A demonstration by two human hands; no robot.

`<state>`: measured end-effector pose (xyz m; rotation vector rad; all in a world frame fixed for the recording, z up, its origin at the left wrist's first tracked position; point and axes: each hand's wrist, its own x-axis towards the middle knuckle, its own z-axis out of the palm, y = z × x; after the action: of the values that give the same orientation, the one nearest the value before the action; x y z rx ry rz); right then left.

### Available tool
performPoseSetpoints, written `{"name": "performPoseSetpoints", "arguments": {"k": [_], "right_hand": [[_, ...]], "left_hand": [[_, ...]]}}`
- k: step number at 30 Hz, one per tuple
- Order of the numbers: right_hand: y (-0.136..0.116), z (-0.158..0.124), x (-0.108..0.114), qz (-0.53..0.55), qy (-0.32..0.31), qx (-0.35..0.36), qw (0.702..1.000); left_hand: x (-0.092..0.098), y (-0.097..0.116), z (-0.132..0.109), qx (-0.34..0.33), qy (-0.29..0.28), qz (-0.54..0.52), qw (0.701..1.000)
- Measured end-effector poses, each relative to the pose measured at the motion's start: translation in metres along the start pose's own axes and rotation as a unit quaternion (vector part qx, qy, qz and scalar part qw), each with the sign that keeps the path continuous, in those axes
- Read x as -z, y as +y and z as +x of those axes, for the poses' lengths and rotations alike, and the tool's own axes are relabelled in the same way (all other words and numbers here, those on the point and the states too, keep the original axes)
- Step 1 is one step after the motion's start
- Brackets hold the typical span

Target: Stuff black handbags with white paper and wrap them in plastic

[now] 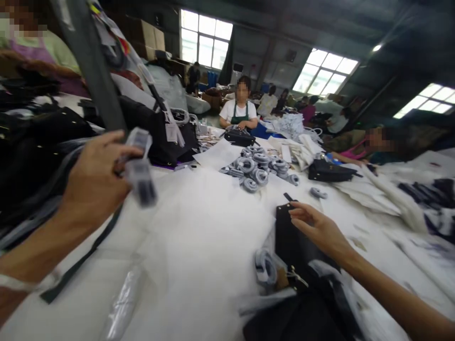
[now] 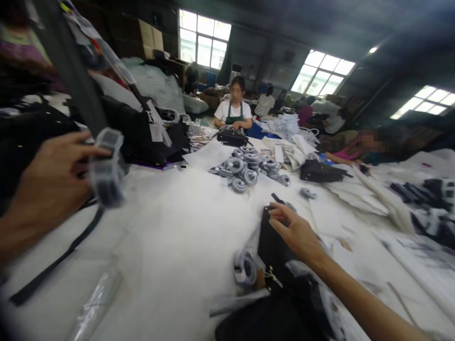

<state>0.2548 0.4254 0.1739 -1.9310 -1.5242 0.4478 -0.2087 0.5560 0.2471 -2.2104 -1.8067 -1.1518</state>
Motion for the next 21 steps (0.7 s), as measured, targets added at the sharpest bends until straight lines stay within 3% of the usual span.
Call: {"name": "performPoseSetpoints", "arguments": {"k": [2, 4, 6, 8, 10, 12, 14, 16, 19, 21], "right_hand": [[-0.005, -0.015, 0.022, 0.014, 0.032, -0.001, 0.999], [-0.003, -0.034, 0.046, 0.017, 0.053, -0.019, 0.998], [0.006, -0.058, 0.066, -0.007, 0.06, -0.044, 0.997], [0.018, -0.083, 0.08, -0.036, 0.044, -0.074, 0.996], [0.033, -0.11, 0.085, -0.039, -0.011, -0.107, 0.993], [0.046, -0.138, 0.084, -0.012, -0.082, -0.14, 0.987], [0.058, -0.169, 0.077, 0.025, -0.141, -0.175, 0.974], [0.068, -0.204, 0.067, 0.063, -0.19, -0.228, 0.953], [0.082, -0.261, 0.051, 0.068, -0.276, -0.316, 0.905], [0.093, -0.295, 0.041, 0.054, -0.305, -0.354, 0.882]], "left_hand": [[-0.012, 0.055, 0.03, -0.112, 0.046, -0.084, 0.989], [-0.016, 0.114, 0.047, -0.221, 0.07, -0.092, 0.968], [-0.012, 0.163, 0.041, -0.293, 0.084, -0.079, 0.949], [-0.01, 0.191, 0.01, -0.339, 0.081, -0.096, 0.932], [-0.02, 0.198, -0.042, -0.36, 0.057, -0.137, 0.921], [-0.04, 0.191, -0.105, -0.326, 0.002, -0.194, 0.925], [-0.064, 0.179, -0.167, -0.252, -0.118, -0.231, 0.932], [-0.084, 0.169, -0.218, -0.13, -0.287, -0.231, 0.921], [-0.099, 0.164, -0.255, 0.012, -0.416, -0.235, 0.878], [-0.101, 0.166, -0.258, 0.032, -0.426, -0.241, 0.872]]}}
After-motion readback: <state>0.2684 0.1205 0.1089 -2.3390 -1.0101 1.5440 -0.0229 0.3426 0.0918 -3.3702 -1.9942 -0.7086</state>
